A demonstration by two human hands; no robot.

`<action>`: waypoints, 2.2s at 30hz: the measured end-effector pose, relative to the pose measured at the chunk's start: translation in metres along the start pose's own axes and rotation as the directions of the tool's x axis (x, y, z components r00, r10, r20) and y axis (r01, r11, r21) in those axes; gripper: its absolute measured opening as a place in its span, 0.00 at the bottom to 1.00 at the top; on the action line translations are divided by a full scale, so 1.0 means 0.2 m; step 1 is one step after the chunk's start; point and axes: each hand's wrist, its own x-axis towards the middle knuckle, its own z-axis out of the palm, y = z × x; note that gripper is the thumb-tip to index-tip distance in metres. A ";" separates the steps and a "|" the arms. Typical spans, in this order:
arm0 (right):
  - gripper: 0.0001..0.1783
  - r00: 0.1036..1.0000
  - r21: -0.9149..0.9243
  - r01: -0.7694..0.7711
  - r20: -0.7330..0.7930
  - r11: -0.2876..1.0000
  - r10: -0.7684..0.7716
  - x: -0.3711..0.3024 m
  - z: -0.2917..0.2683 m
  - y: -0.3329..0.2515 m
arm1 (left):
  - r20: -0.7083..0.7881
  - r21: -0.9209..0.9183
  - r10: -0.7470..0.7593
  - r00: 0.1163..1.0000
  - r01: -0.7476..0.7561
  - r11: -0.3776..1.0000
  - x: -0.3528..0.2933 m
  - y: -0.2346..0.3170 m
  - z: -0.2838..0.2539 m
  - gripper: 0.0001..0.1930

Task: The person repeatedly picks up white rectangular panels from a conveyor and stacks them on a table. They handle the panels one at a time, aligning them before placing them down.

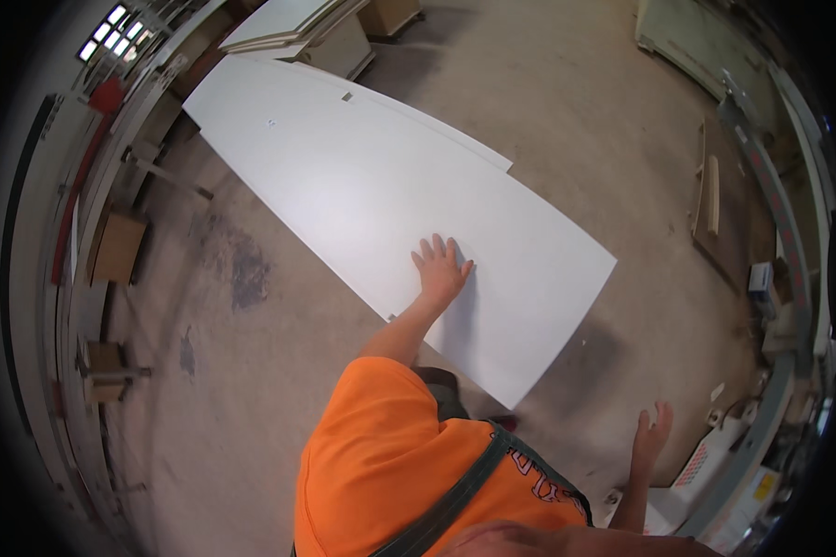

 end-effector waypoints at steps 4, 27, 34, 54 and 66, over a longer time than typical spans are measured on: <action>0.25 0.929 -0.143 0.370 0.073 0.918 -0.363 0.58 -0.14 -0.15 | 0.000 -0.035 -0.189 0.982 0.189 0.981 0.01 0.11 -0.03 0.37; 0.17 0.609 -0.201 0.197 0.792 0.959 0.041 3.22 0.32 0.25 | -0.170 -0.124 -0.686 0.708 0.675 0.727 0.81 0.64 -0.01 0.31; 0.09 0.452 -0.067 0.849 0.607 0.524 -0.654 4.69 0.84 -1.04 | -0.186 -0.370 -0.854 0.486 0.770 0.520 1.59 1.24 -0.25 0.27; 0.12 0.468 -0.335 0.827 0.855 0.451 -0.223 7.77 1.48 -2.88 | -0.332 -0.434 -0.676 0.658 0.531 0.728 5.99 1.04 -0.72 0.27; 0.09 0.697 0.302 0.162 0.639 0.939 -0.326 9.48 2.28 -5.46 | -0.239 -0.395 -0.718 0.654 0.610 0.687 8.24 0.56 -0.99 0.26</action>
